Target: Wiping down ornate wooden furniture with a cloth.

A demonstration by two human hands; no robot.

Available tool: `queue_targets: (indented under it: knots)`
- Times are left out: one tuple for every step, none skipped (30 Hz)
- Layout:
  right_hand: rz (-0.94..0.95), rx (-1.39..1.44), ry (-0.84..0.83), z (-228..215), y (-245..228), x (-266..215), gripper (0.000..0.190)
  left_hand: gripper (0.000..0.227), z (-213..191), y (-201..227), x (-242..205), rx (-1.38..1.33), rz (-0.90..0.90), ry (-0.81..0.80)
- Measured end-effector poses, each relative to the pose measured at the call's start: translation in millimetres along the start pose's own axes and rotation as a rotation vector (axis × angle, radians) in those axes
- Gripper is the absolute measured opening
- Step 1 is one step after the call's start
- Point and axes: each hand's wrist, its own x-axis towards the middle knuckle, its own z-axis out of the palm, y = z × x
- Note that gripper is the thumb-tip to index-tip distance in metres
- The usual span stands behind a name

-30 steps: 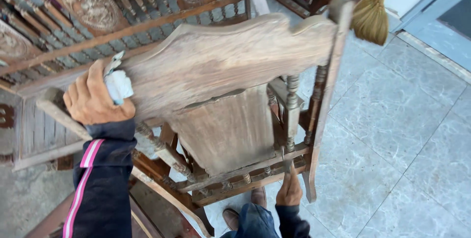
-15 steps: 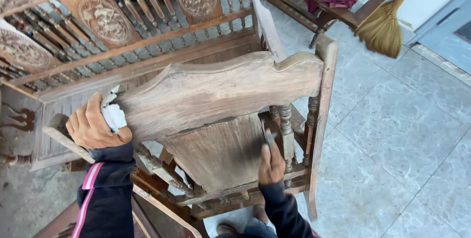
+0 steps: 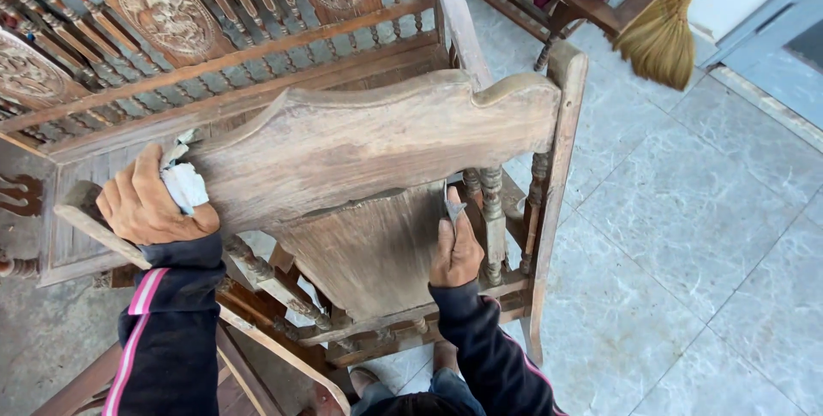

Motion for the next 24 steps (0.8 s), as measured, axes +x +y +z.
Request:
queue_targets:
  knots:
    - [0.003, -0.004, 0.002, 7, 27, -33, 0.034, 0.067, 1, -1, -1, -0.004, 0.002, -0.002]
    - [0.06, -0.019, 0.033, 15, 54, -63, 0.03, 0.064, 1, -3, -1, 0.012, 0.0, 0.001]
    - [0.118, -0.033, 0.063, 24, 82, -93, 0.025, 0.06, 1, -6, -1, 0.027, -0.003, 0.003]
    - [0.114, -0.034, 0.058, 25, 102, -120, 0.025, 0.06, -1, -4, 1, 0.028, -0.009, 0.004]
    - [0.117, -0.111, 0.035, 24, 123, -148, 0.025, 0.066, -2, -2, 3, 0.009, -0.004, 0.015]
    - [0.121, -0.194, 0.017, 23, 145, -174, 0.024, 0.072, -1, 2, 7, -0.015, 0.005, 0.027]
    - [0.118, -0.2, 0.019, 19, 126, -150, 0.024, 0.072, 3, 1, 4, -0.021, 0.003, 0.03]
    - [0.41, -0.105, -0.006, 16, 105, -129, 0.023, 0.064, 3, -2, -1, 0.0, -0.009, 0.005]
    - [0.699, -0.007, -0.035, 13, 84, -107, 0.023, 0.057, 3, -4, -5, 0.022, -0.02, -0.02]
    - [0.689, 0.0, -0.028, 19, 66, -68, 0.023, 0.057, 3, -3, 0, 0.024, -0.017, -0.007]
    - [0.53, 0.116, 0.023, 23, 48, -29, 0.024, 0.063, 2, -2, 5, 0.01, 0.004, 0.025]
    - [0.38, 0.226, 0.067, 25, 28, 3, 0.025, 0.069, 0, 0, 4, -0.004, 0.025, 0.045]
    - [0.38, 0.229, 0.068, 23, 18, 10, 0.025, 0.069, -1, 0, 4, -0.002, 0.026, 0.046]
    - [0.082, -0.003, 0.106, 21, 8, 16, 0.025, 0.071, 0, 0, 4, 0.001, 0.021, 0.022]
    - [-0.218, -0.232, 0.128, 19, -3, 23, 0.027, 0.072, 1, -1, 6, 0.004, 0.016, -0.001]
    - [-0.231, -0.231, 0.128, 23, 29, -8, 0.027, 0.072, 3, 0, 7, 0.005, 0.008, 0.009]
    - [-0.218, -0.123, 0.136, 27, 62, -39, 0.026, 0.074, 5, -1, 8, -0.007, 0.0, 0.049]
    - [-0.195, -0.016, 0.133, 28, 93, -77, 0.032, 0.077, 4, -1, 2, -0.017, -0.01, 0.076]
    - [-0.197, -0.016, 0.122, 22, 88, -76, 0.032, 0.077, 2, -1, 1, -0.015, -0.02, 0.072]
    - [0.237, -0.014, 0.014, 19, 84, -72, 0.029, 0.078, 3, 0, 4, -0.011, -0.019, 0.061]
    - [0.665, -0.009, -0.114, 15, 81, -68, 0.032, 0.079, 4, 1, 7, -0.007, -0.018, 0.05]
    - [0.672, -0.01, -0.123, 12, 59, -43, 0.032, 0.079, 1, 0, 4, -0.004, -0.021, 0.041]
    - [0.352, 0.061, -0.072, 8, 37, -18, 0.034, 0.078, -2, 1, 0, -0.005, -0.007, 0.023]
    - [0.032, 0.135, -0.016, 7, 15, 9, 0.037, 0.077, -5, 0, 2, -0.007, 0.015, 0.01]
